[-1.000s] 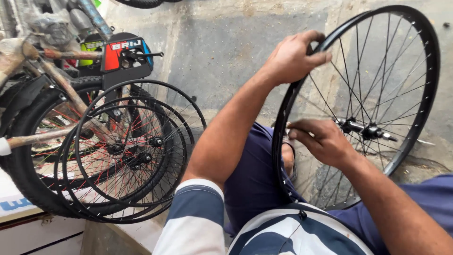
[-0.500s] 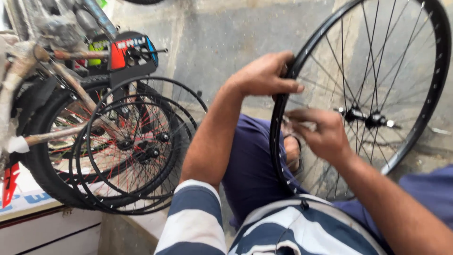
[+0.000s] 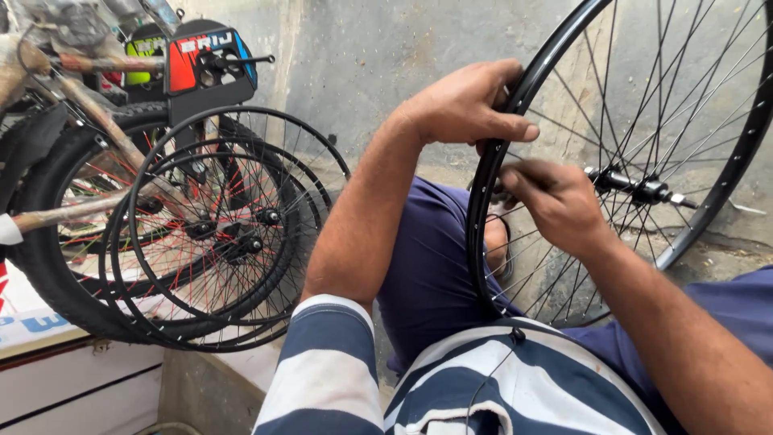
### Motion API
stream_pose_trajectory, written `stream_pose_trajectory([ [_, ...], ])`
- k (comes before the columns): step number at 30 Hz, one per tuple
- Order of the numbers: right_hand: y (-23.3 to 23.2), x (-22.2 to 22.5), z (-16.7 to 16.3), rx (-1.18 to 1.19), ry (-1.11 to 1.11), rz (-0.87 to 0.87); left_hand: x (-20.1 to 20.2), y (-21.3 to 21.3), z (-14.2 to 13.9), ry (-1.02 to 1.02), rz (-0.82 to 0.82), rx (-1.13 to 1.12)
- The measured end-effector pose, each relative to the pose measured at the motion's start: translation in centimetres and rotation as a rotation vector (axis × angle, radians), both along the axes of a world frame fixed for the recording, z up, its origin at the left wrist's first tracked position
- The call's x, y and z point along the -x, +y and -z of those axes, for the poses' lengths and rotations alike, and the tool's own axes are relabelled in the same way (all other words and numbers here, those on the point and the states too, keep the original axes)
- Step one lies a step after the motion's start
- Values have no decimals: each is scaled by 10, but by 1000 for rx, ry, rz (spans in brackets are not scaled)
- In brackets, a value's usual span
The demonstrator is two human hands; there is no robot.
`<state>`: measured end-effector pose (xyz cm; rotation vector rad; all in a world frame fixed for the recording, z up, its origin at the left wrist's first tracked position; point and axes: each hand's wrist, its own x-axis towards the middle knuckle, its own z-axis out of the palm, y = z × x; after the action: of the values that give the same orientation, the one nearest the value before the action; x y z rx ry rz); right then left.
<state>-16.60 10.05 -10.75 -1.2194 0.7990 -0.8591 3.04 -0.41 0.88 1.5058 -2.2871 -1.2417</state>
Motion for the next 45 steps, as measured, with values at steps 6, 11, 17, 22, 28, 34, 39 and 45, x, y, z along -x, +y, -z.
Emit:
stream_pose_trajectory([
  [6, 4, -6, -7, 14, -75, 19, 4, -1, 0, 19, -66, 11],
  [11, 3, -9, -16, 287, 179, 51, 4, -8, 0, 33, -152, -74],
  [17, 1, -8, -15, -13, 253, 84, 4, -11, 5, 39, -190, -103],
  [22, 1, -10, -7, 0, -47, -46, 5, -13, 6, 14, -180, -96],
  [28, -7, -8, -8, -81, 128, -14, 7, -15, 3, 42, -226, -124],
  [34, -9, -6, -11, 61, -211, -93, 7, -19, 5, 99, -253, -145],
  [39, -7, -14, -14, -6, 416, 39, 5, -19, 12, 117, -261, -145],
  [45, -4, -5, -13, 150, -199, -44, 4, -20, 17, 119, -268, -160],
])
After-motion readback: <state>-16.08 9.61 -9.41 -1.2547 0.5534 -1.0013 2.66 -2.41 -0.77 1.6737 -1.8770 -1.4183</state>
